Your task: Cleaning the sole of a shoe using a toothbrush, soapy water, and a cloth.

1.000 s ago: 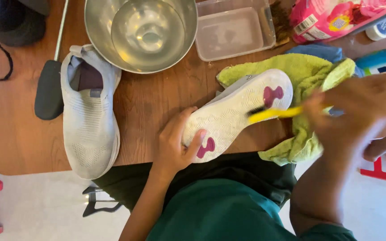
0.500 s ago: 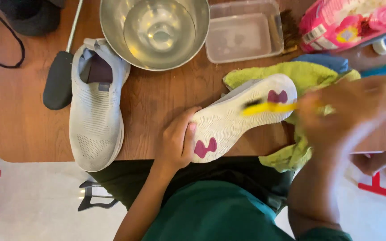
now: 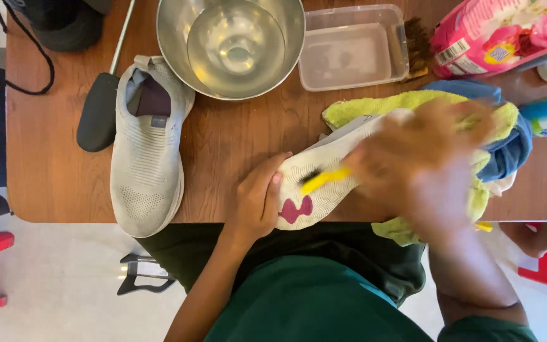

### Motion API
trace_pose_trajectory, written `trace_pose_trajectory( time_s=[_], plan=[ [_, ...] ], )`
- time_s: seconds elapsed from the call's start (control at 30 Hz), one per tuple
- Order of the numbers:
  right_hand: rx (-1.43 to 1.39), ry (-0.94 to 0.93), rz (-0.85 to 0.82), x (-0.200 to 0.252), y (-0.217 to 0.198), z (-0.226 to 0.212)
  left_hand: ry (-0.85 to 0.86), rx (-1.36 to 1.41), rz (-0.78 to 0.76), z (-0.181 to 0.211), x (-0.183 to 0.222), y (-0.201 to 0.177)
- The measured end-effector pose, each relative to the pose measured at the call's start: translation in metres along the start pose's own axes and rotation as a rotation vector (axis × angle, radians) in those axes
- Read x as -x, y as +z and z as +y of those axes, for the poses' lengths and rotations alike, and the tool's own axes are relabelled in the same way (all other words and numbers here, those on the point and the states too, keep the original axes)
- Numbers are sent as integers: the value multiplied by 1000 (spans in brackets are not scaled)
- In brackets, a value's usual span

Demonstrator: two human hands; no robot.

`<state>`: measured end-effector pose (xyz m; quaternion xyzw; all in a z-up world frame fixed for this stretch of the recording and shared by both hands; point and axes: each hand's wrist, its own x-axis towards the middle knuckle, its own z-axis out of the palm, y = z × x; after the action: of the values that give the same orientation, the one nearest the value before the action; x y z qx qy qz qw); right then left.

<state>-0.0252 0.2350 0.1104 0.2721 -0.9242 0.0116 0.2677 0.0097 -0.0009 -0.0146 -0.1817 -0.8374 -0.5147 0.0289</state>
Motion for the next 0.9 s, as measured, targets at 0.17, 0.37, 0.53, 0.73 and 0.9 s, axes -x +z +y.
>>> trace_pose_trajectory(
  time_s=[0.17,0.37,0.53,0.73,0.9],
  plan=[
    [44,198,-69,19,17,29,66,47,65,3,-2,-1],
    [156,73,-131,8,11,16,67,31,12,4,-4,-4],
    [256,125,-73,25,10,22,48,16,49,8,-6,-4],
    [29,150,-86,46,-4,44,34,18,6,11,-8,-5],
    [242,228,-103,52,-6,30,70,17,36,19,-13,-9]
  ],
)
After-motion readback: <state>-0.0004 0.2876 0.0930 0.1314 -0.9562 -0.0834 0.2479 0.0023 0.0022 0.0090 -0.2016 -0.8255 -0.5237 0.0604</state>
